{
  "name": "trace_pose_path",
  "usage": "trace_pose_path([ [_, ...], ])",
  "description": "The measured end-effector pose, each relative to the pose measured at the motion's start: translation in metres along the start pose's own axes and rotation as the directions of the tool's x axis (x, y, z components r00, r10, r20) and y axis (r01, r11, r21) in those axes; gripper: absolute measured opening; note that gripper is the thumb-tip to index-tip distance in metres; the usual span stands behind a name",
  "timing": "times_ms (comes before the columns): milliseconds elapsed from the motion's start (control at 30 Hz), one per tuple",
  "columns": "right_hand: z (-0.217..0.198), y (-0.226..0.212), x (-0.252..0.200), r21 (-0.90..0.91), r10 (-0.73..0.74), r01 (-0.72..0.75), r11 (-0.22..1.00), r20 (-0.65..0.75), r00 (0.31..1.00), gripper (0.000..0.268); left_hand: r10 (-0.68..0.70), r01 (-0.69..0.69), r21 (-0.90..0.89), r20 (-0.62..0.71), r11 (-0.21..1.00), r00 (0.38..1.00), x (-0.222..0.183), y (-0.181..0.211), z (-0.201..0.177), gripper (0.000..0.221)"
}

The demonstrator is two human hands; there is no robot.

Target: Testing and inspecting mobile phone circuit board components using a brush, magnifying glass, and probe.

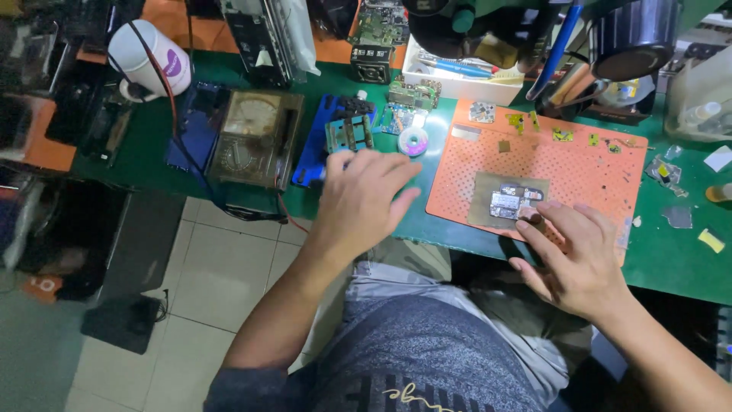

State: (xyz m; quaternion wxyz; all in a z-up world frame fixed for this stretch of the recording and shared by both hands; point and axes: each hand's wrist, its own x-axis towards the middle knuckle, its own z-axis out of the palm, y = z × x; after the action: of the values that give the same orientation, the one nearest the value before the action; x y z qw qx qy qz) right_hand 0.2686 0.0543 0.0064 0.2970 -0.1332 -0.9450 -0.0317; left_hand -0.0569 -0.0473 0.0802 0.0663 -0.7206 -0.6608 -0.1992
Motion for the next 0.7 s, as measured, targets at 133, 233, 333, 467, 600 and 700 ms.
trace_pose_path([
  [133,-0.002,0.000,0.003,0.006,0.014,-0.014,1.000,-0.010,1.000,0.048,0.045,-0.035,0.142,-0.070,0.989,0.996,0.027,-0.013,0.029,0.042],
  [233,-0.003,0.001,0.006,0.012,0.025,-0.025,1.000,-0.016,1.000,0.048,-0.234,0.225,0.111,0.074,0.968,0.969,0.028,-0.039,0.023,0.052],
  [333,-0.002,0.002,0.007,0.015,0.014,-0.014,1.000,-0.029,0.999,0.045,-0.339,0.318,0.171,0.116,0.933,0.934,0.010,-0.074,0.033,0.070],
  [467,0.000,0.002,0.006,0.031,0.031,-0.030,0.999,-0.012,0.999,0.047,-0.337,0.326,0.149,0.051,0.934,0.940,0.010,-0.084,0.019,0.062],
  [600,-0.002,0.002,0.007,0.002,0.016,-0.016,1.000,-0.012,1.000,0.046,-0.520,0.524,0.144,-0.065,0.839,0.851,0.017,-0.075,0.015,0.068],
  [700,-0.003,0.001,0.010,-0.026,0.004,-0.004,1.000,0.010,1.000,0.046,-0.491,0.507,0.211,-0.123,0.836,0.862,0.009,-0.083,0.036,0.073],
])
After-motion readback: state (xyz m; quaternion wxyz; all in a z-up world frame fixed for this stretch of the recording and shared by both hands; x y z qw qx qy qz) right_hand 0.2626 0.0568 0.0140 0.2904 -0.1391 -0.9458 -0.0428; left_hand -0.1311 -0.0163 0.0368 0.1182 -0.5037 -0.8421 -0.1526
